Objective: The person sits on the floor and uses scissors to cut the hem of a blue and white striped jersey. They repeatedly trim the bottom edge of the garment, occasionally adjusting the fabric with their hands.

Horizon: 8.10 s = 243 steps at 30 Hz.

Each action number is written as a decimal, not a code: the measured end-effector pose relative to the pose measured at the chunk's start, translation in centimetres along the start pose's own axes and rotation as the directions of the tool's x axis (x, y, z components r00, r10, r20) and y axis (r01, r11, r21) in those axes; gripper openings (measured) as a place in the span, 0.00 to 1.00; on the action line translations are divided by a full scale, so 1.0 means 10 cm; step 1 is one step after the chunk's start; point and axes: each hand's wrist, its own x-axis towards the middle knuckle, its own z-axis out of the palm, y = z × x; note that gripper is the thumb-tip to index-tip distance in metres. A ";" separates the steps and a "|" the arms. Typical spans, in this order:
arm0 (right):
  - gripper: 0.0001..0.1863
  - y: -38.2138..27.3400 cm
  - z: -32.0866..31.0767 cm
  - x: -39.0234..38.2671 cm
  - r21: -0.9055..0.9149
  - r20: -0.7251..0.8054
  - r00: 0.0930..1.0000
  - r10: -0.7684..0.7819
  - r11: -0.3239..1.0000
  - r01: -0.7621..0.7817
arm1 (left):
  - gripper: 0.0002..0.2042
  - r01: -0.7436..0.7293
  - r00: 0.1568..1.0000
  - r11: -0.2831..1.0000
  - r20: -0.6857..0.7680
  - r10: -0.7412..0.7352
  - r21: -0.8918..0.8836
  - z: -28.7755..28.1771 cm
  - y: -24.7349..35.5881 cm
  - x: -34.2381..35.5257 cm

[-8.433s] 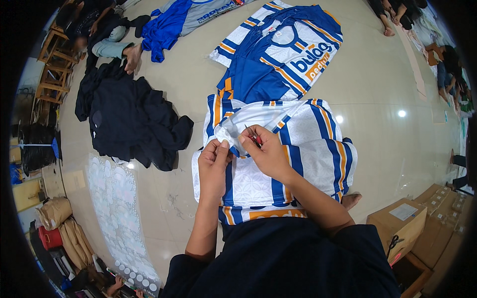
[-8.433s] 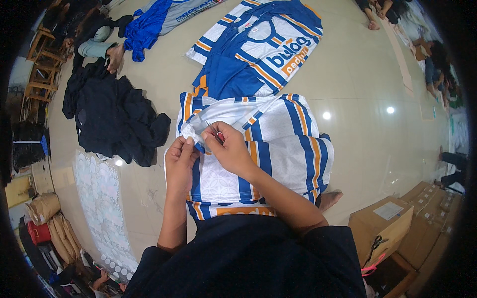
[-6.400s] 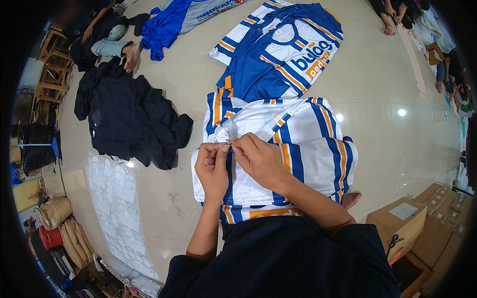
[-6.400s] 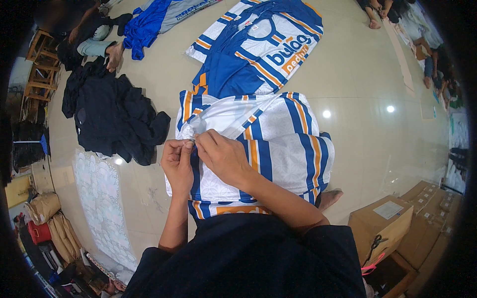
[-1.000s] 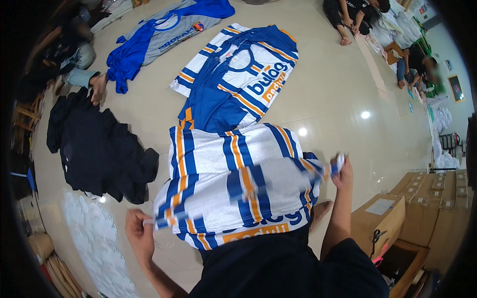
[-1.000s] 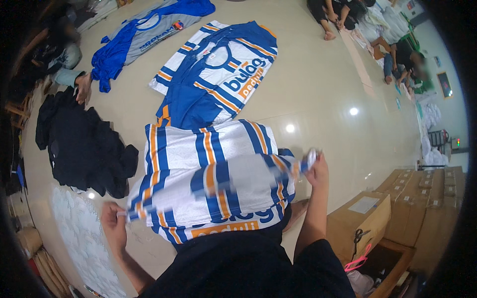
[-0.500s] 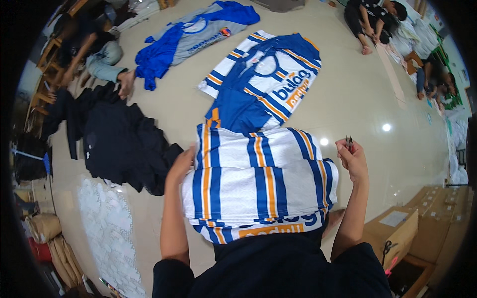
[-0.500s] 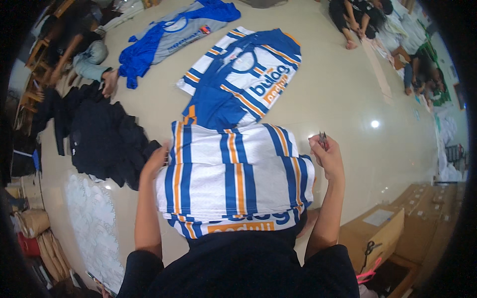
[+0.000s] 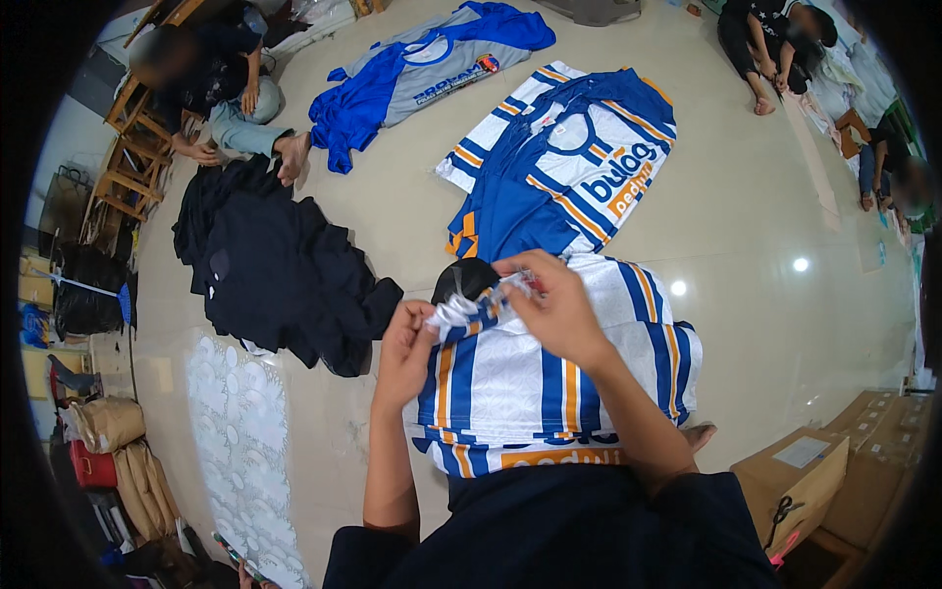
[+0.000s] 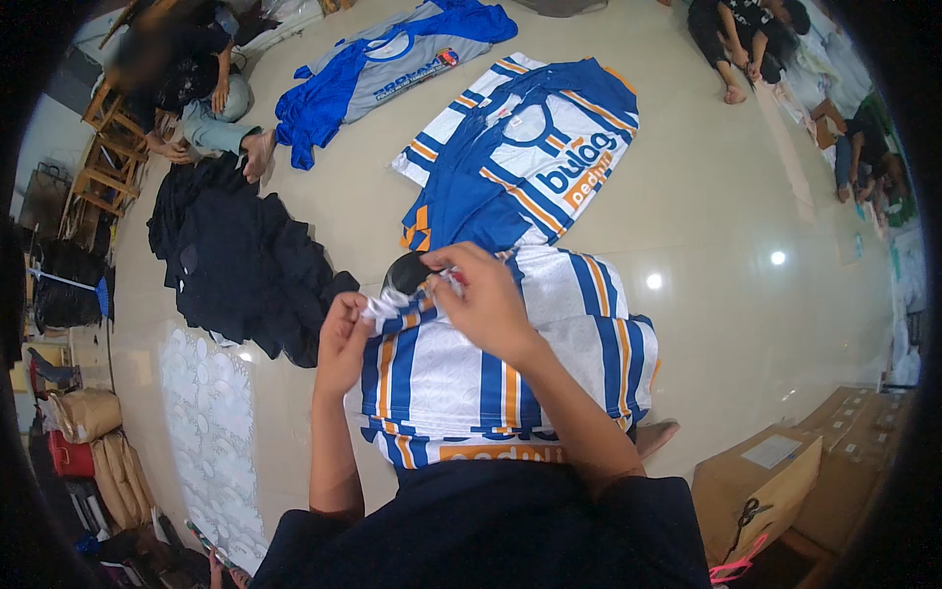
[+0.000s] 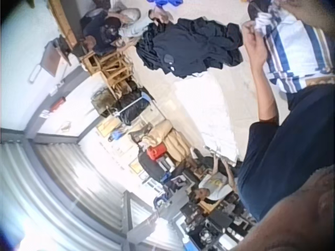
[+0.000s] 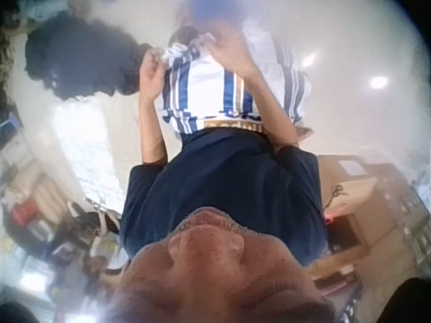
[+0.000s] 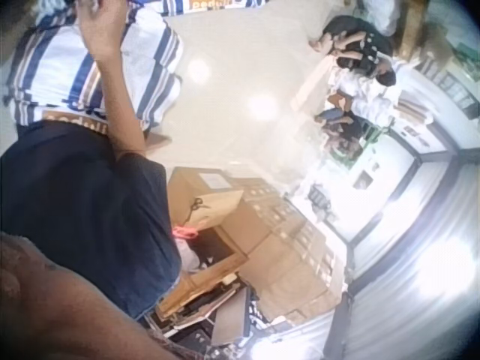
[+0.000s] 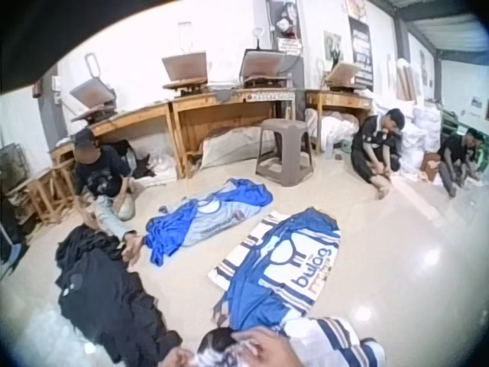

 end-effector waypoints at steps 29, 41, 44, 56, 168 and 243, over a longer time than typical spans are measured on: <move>0.10 0.22 0.58 -0.30 0.171 0.167 0.983 0.075 0.980 -0.104 | 0.16 -0.143 0.918 0.979 -0.348 0.187 0.148 0.56 -0.07 -0.33; 0.17 0.20 0.21 -0.23 -0.073 0.324 0.945 -0.045 0.995 0.073 | 0.07 -0.127 0.827 0.987 -0.560 0.049 -0.102 0.51 0.26 -0.33; 0.20 0.46 -0.02 -0.20 -0.340 0.473 0.866 0.164 0.941 0.008 | 0.06 -0.193 0.793 0.941 -0.608 -0.016 -0.276 0.37 0.39 -0.34; 0.09 0.77 -1.71 -0.83 -0.559 0.192 0.921 0.339 0.809 -0.182 | 0.14 0.486 0.852 0.594 -0.498 -0.160 0.641 -0.74 -0.11 -0.73; 0.25 0.38 -1.24 -1.08 0.636 0.046 0.669 0.742 0.495 -0.592 | 0.08 0.093 0.863 0.983 0.505 0.001 -0.161 2.19 -0.57 0.99; 0.23 0.53 -1.01 -0.98 0.869 0.141 0.669 0.730 0.233 -0.437 | 0.09 0.110 0.865 0.981 0.501 -0.017 -0.157 2.17 -0.57 1.00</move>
